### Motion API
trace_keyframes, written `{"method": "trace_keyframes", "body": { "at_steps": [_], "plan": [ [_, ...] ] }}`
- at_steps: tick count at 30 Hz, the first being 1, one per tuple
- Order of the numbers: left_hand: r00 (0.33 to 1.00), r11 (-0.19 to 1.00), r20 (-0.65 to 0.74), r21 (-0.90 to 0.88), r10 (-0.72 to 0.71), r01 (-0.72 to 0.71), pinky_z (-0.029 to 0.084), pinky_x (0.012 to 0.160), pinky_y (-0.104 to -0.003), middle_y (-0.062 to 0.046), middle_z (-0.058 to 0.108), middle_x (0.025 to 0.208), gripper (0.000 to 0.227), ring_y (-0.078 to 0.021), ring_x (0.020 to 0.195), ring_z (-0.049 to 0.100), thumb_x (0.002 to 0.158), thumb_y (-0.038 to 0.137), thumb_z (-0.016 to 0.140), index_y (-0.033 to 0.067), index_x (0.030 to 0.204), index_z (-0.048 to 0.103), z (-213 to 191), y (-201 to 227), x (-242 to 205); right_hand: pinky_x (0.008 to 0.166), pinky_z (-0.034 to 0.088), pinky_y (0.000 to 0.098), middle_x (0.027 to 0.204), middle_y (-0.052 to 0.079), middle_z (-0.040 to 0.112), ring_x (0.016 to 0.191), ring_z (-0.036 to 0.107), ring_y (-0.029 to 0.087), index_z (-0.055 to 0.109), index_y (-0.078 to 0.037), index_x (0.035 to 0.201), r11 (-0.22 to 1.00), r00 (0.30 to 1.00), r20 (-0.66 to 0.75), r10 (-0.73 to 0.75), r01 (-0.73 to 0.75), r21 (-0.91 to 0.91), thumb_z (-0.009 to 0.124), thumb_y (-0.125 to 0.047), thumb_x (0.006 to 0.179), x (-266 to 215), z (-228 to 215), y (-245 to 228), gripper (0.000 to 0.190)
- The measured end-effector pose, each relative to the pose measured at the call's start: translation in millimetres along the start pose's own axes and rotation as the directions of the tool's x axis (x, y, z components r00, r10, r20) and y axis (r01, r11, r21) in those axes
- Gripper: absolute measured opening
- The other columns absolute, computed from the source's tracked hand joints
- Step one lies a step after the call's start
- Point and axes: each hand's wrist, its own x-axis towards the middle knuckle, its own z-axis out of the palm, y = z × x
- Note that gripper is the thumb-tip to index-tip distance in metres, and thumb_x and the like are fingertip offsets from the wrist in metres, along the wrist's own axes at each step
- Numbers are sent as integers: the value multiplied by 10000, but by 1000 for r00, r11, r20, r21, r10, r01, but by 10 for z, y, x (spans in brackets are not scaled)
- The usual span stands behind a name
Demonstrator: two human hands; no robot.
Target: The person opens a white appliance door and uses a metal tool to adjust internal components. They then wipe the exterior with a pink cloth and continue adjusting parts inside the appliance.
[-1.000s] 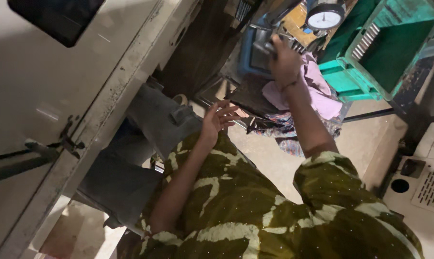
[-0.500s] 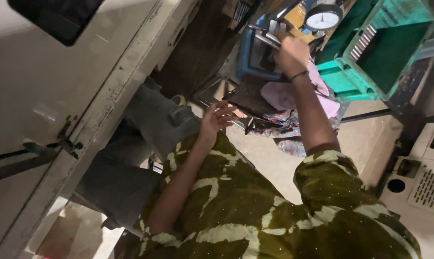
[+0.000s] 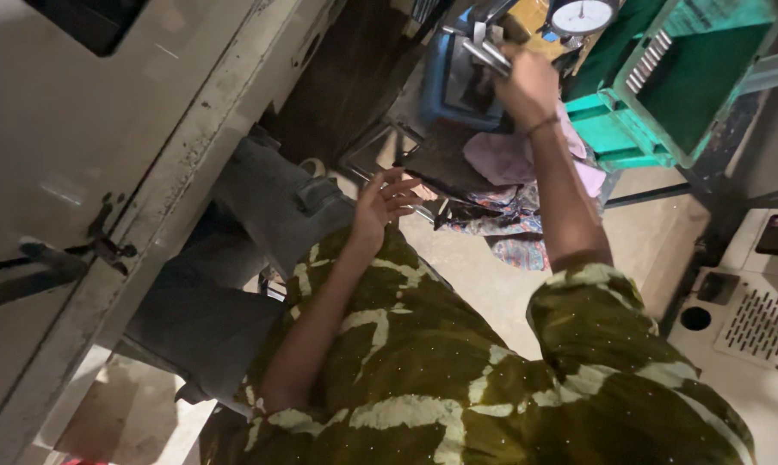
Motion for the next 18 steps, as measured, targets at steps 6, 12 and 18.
{"method": "trace_keyframes", "body": {
  "at_steps": [6, 12, 18],
  "plan": [
    [1000, 997, 8, -70, -12, 12, 603, 829, -412, -205, 733, 1218, 509, -297, 949, 756, 1064, 468, 412, 67, 1333, 572, -60, -83, 44, 726, 544, 499, 932, 191, 733, 834, 702, 409, 694, -98, 1267, 998, 998, -22, -59, 59, 12, 821, -252, 812, -668, 136, -241, 497],
    [1000, 997, -13, -77, -1, 0, 613, 896, -432, -211, 734, 1216, 498, -313, 1006, 748, 1071, 434, 432, 38, 1332, 582, -66, -92, 43, 725, 533, 511, 930, 187, 735, 860, 701, 405, 676, -94, 1219, 1000, 999, -36, 23, -23, -14, 783, -210, 890, -773, 239, -323, 365],
    [997, 997, -12, 0, 81, -81, 488, 1123, -449, -141, 566, 1489, 547, -291, 1346, 574, 1073, 403, 449, 47, 1488, 465, -86, -194, 119, 727, 544, 480, 891, 200, 723, 822, 710, 392, 682, -52, 1037, 980, 998, 45, 52, -59, 190, 803, -226, 817, -1042, 276, -620, 305]
  ]
}}
